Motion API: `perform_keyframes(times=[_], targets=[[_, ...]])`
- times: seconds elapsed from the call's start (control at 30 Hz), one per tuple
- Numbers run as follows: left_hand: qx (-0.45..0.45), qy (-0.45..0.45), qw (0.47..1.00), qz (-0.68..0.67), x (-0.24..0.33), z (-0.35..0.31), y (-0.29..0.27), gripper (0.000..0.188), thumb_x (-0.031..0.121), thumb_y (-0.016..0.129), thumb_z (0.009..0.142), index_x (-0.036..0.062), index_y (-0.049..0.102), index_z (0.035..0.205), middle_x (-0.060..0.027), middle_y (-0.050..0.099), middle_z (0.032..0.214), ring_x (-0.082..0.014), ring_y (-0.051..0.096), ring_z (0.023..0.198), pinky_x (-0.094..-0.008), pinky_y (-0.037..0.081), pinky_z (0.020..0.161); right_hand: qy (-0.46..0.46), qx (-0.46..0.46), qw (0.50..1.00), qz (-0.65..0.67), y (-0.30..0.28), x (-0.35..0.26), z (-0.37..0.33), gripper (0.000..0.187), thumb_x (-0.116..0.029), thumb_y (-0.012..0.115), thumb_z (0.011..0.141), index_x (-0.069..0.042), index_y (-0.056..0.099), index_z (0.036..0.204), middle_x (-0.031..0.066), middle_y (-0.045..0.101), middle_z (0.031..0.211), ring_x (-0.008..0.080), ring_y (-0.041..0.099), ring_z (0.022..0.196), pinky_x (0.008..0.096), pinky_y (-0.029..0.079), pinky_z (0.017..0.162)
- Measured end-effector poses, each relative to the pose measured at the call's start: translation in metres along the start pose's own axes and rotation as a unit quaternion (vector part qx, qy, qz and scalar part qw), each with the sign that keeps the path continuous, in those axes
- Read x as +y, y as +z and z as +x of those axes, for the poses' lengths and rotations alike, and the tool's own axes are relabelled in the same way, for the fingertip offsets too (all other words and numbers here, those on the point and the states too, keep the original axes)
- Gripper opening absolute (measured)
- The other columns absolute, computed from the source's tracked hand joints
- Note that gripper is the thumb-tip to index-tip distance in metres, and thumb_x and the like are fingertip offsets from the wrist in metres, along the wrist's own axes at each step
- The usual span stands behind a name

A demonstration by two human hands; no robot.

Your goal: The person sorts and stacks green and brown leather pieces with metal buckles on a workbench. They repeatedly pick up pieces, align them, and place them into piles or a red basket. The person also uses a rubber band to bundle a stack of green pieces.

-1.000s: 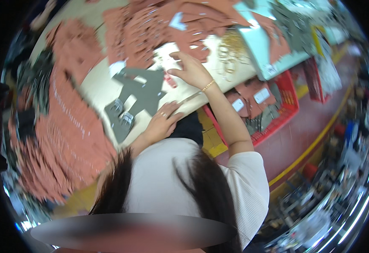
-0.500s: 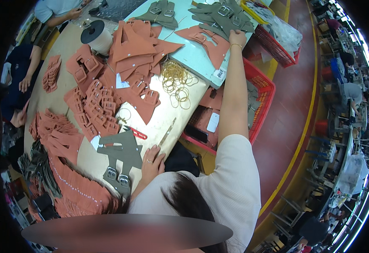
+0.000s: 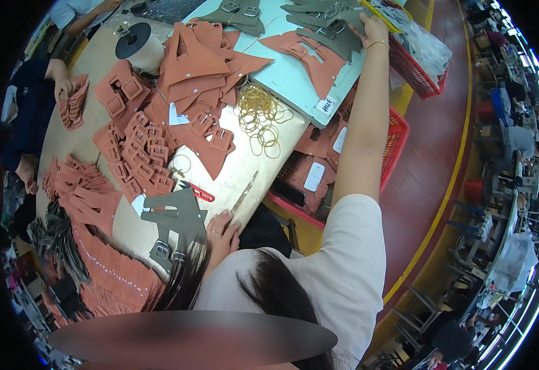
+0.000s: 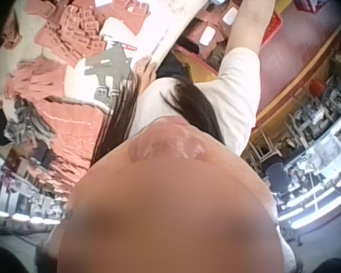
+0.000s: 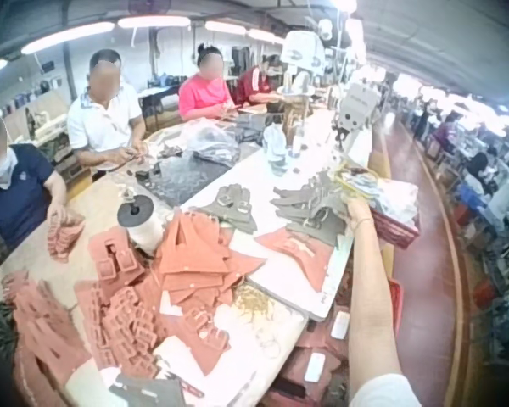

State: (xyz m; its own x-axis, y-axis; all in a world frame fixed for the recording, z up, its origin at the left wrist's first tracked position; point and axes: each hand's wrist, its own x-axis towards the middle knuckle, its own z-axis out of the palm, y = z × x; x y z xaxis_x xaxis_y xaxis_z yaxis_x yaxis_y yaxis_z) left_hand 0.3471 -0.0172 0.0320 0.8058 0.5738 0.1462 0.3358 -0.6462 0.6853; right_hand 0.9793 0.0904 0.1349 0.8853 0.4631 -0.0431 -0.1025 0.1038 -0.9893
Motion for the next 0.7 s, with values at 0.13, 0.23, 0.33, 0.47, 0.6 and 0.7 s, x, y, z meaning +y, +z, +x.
perform_keyframes(times=[0.13,0.23,0.33,0.47,0.6,0.7], targets=[[-0.023,0.024,0.999,0.03,0.003,0.005,-0.008,0.035,0.002,0.064,0.07,0.0038,0.062,0.105,-0.0163,0.053,0.118,-0.0347,0.049,0.119,-0.0488,0.037,0.101,-0.089,-0.147,0.982,0.076,0.03,-0.047,-0.032,0.017,-0.007,0.059,0.088,-0.002,0.06,0.105,0.0064,0.065,0.092,0.0172,0.063,0.085,0.0309,0.054,0.075],[-0.01,-0.008,0.999,-0.049,0.013,0.02,-0.018,0.037,0.003,0.064,0.073,0.0038,0.061,0.109,-0.0146,0.052,0.121,-0.0324,0.048,0.121,-0.0461,0.037,0.101,-0.083,-0.282,0.949,0.114,0.053,-0.067,-0.091,0.025,-0.005,0.057,0.088,-0.001,0.058,0.113,0.0075,0.066,0.099,0.0167,0.064,0.089,0.0277,0.051,0.081],[-0.001,-0.203,0.922,-0.331,0.015,0.051,-0.038,0.048,0.015,0.068,0.079,0.0053,0.053,0.123,-0.0116,0.049,0.126,-0.0289,0.045,0.125,-0.0431,0.036,0.103,-0.051,-0.372,0.914,0.151,0.083,-0.048,-0.184,0.02,-0.006,0.062,0.085,-0.001,0.058,0.104,0.0065,0.064,0.094,0.0149,0.064,0.084,0.0277,0.055,0.071],[0.108,-0.05,0.65,-0.751,0.009,0.091,-0.074,0.067,0.038,0.062,0.087,0.0082,0.033,0.14,-0.0121,0.04,0.139,-0.0275,0.039,0.129,-0.0427,0.033,0.107,0.106,-0.527,0.843,-0.007,0.12,0.016,-0.338,0.031,-0.018,0.07,0.082,-0.005,0.052,0.104,-0.0001,0.057,0.095,0.0073,0.055,0.088,0.0269,0.047,0.076],[0.21,-0.21,0.627,-0.72,0.006,0.067,-0.109,0.049,0.026,0.048,0.096,0.0006,0.037,0.137,-0.0167,0.045,0.136,-0.0301,0.043,0.127,-0.0467,0.03,0.109,0.194,-0.566,0.801,-0.006,0.138,0.067,-0.44,0.024,-0.015,0.068,0.084,-0.003,0.053,0.099,0.0026,0.058,0.09,0.0094,0.059,0.085,0.025,0.049,0.071],[0.226,-0.236,0.613,-0.719,-0.004,0.037,-0.12,0.044,0.02,0.045,0.097,-0.0014,0.039,0.135,-0.0173,0.048,0.134,-0.0315,0.046,0.124,-0.0475,0.032,0.108,0.168,-0.639,0.741,-0.125,0.132,0.077,-0.445,0.027,-0.023,0.066,0.089,-0.003,0.057,0.105,0.003,0.062,0.091,0.0099,0.06,0.086,0.0269,0.05,0.077]])
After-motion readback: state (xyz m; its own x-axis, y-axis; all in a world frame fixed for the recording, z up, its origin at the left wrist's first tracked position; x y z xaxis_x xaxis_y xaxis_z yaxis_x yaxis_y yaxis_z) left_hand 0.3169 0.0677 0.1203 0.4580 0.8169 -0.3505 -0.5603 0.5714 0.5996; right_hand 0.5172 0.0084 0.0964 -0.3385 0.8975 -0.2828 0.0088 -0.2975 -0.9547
